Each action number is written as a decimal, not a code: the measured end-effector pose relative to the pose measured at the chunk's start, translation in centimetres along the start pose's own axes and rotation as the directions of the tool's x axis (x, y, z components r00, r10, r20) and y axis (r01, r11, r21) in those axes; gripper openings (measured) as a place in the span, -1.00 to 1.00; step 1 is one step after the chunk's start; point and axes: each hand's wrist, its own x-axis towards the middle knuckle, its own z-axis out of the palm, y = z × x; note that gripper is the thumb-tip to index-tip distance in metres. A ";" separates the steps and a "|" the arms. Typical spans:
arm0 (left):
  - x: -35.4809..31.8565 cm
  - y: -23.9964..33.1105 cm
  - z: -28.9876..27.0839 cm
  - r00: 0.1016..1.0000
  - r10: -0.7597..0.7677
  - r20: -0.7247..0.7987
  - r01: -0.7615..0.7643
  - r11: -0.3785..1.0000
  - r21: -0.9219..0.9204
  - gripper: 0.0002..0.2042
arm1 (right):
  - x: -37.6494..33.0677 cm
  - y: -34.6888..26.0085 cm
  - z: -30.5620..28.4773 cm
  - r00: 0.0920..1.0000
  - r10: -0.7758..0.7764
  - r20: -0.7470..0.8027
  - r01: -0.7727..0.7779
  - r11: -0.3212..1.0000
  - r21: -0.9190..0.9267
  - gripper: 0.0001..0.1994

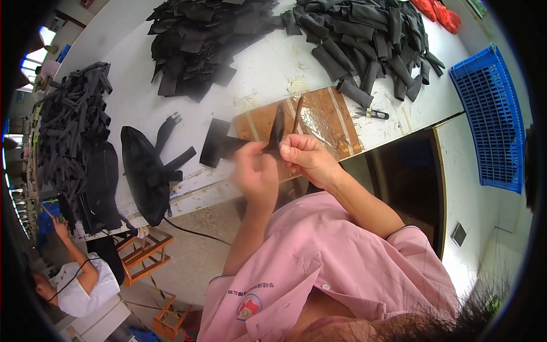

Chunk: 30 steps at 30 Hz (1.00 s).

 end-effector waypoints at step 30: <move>0.5 4.2 0.2 0.988 -0.128 0.084 0.144 0.965 -0.221 -0.92 | -1.5 -2.2 1.6 0.658 -0.737 0.153 0.519 0.297 -0.802 -0.91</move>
